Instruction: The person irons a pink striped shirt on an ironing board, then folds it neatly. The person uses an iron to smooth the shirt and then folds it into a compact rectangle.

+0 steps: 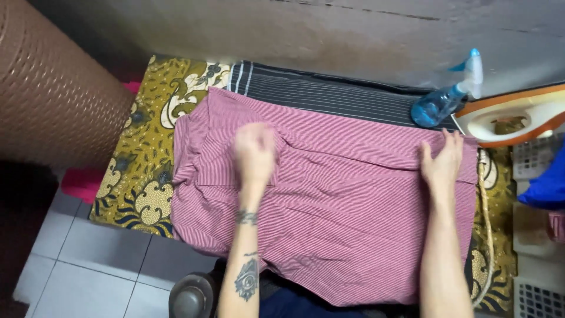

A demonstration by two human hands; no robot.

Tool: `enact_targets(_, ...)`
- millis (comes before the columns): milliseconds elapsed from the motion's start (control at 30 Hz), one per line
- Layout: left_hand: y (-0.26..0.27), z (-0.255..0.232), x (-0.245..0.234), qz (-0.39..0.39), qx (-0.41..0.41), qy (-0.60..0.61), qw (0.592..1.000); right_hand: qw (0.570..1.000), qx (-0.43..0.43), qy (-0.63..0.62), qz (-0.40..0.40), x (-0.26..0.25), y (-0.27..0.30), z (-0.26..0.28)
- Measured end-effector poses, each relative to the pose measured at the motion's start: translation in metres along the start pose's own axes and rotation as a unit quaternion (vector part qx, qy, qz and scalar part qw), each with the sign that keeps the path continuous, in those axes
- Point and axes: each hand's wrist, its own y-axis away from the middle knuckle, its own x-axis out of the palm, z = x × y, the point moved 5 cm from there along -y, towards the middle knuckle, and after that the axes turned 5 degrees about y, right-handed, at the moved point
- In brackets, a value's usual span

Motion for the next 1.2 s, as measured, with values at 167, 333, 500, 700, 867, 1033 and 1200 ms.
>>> enact_targets(167,0.033,0.121,-0.07,-0.068,-0.212,-0.231,0.947,0.987,-0.088,-0.132,0.033,0.019,0.049,0.173)
enact_targets(333,0.048,0.129,-0.085,-0.032,-0.248,-0.145,0.957,0.948,-0.124,-0.205,0.212,0.082,0.114,0.298)
enact_targets(500,0.052,0.126,-0.097,-0.068,-0.287,-0.032,0.955,0.877,0.015,-0.411,0.25,0.12,0.113,0.302)
enact_targets(700,0.065,0.12,-0.104,0.135,-0.368,-0.124,0.912,0.848,-0.001,-0.354,0.395,0.082,0.106,0.292)
enact_targets(867,0.016,0.095,-0.084,-0.001,-0.234,-0.154,0.96,0.959,-0.086,-0.108,0.249,0.069,0.078,0.285)
enact_targets(1033,-0.046,0.079,-0.021,0.012,-0.031,-0.134,0.99,0.973,-0.182,-0.068,0.129,0.075,0.054,0.306)
enact_targets(1200,-0.055,0.099,0.014,0.148,-0.085,-0.237,0.956,0.937,-0.191,0.044,0.29,0.109,0.052,0.293)
